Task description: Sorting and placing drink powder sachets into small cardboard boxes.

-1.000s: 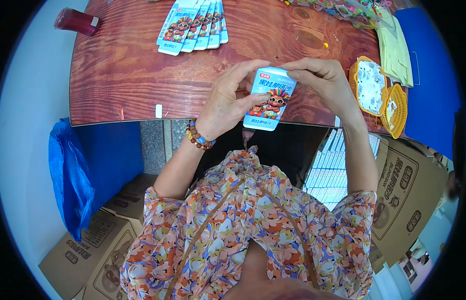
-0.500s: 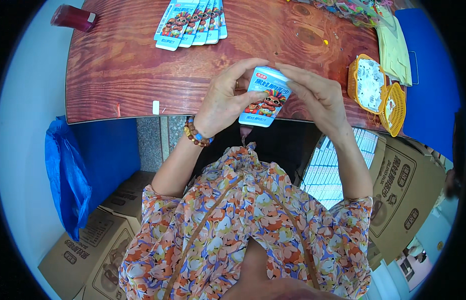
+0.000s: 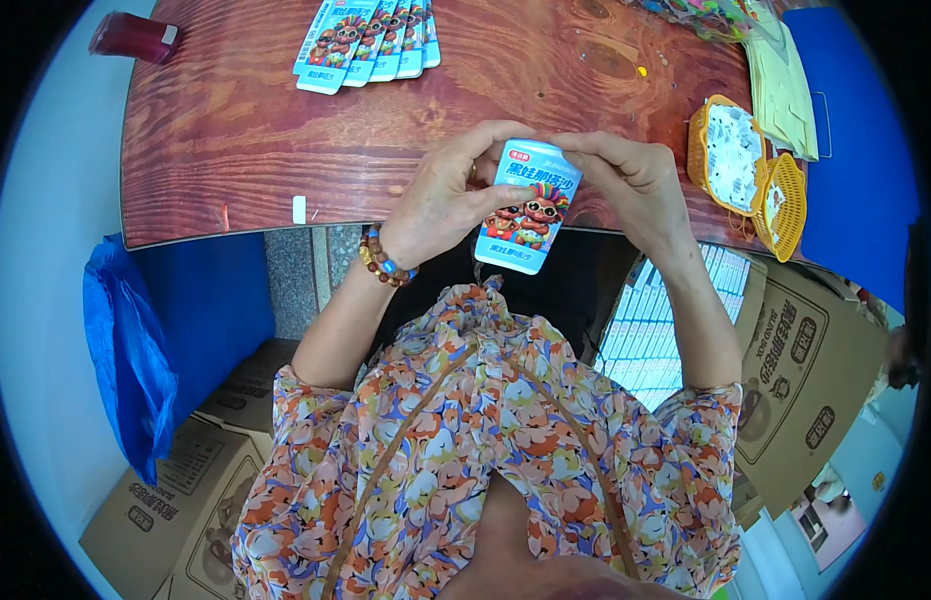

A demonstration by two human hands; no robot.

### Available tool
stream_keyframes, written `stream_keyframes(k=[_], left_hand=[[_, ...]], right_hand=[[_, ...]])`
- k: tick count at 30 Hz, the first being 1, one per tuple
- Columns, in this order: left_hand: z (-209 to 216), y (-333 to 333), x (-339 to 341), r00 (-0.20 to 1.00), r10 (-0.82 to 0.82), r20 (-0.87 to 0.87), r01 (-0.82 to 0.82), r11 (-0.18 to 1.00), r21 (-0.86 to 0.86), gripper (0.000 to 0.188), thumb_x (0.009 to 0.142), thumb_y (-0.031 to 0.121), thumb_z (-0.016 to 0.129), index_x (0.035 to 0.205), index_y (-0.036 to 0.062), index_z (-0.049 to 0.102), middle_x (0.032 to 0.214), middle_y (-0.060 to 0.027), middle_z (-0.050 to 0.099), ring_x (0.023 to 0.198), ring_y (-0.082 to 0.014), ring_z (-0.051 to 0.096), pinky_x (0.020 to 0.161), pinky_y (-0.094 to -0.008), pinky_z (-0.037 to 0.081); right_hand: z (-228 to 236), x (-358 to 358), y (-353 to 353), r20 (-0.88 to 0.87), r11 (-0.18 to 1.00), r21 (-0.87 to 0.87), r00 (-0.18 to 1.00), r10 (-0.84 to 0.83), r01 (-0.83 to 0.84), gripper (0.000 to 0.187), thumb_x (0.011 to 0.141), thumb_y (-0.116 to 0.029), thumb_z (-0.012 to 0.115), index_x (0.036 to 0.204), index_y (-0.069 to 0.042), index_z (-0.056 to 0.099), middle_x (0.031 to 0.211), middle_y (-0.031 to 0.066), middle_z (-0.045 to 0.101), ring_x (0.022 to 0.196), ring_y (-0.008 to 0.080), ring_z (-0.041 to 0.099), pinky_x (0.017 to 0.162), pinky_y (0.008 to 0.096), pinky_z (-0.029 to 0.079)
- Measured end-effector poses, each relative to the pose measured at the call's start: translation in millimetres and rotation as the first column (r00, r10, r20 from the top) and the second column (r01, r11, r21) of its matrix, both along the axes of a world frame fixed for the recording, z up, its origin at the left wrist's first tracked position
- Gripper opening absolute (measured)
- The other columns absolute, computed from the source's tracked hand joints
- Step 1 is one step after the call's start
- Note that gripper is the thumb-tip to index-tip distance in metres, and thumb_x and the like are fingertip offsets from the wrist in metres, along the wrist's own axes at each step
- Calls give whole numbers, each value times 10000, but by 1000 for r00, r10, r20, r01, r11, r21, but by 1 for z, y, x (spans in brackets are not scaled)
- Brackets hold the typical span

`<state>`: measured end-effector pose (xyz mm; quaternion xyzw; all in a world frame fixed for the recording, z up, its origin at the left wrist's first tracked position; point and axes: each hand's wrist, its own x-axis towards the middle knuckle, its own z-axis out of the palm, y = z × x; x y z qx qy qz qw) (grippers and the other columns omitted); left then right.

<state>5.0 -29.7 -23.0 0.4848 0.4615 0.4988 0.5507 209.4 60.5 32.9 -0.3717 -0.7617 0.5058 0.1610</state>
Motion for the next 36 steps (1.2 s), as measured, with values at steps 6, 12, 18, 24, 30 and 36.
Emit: stream_keyframes(k=[6,12,18,24,30,36], left_hand=[[0,0,5,990,77,119,-72,996,-50,449,866,41,735,1283,24,570,1032,-52,688,831,-74,662,722,-231,542],[2,6,2,992,54,115,-52,998,-19,410,865,21,725,1251,22,589,1032,-51,689,879,-90,676,753,-234,553],[-1,1,-3,995,93,-46,-91,995,52,339,841,26,749,1157,20,627,1031,-50,682,910,-115,671,779,-269,553],[33,30,-34,909,164,384,-194,980,41,527,996,54,555,1485,56,360,1223,-99,613,995,-150,668,799,-272,576],[31,58,-43,795,567,-218,-368,735,570,1180,666,226,895,1545,-19,148,1556,-227,267,1466,-316,259,1188,-443,264],[46,75,-104,784,541,306,-620,708,338,863,703,27,867,1401,0,360,1283,-86,464,1224,-189,506,984,-333,508]], right_hand=[[-8,5,-5,-5,990,98,995,101,-100,295,964,-16,595,1253,14,645,1191,106,704,1052,124,658,892,279,527],[-14,8,-3,-94,985,164,993,76,-60,344,909,-10,656,1252,-12,647,1259,128,670,1112,199,656,973,325,501],[-13,1,5,-63,941,317,988,144,-117,223,879,3,684,1101,23,702,1081,105,723,1021,185,676,878,327,537],[14,-16,47,-268,906,-307,886,-377,293,206,914,-46,650,1106,11,700,1098,110,710,970,161,679,853,302,551],[11,-100,54,-459,725,-686,810,-366,-61,239,975,-127,591,1163,13,637,1081,88,693,966,168,682,877,341,558],[56,-178,111,-102,978,152,982,160,-144,222,984,-187,580,1031,3,684,933,66,710,843,140,684,712,303,550]])
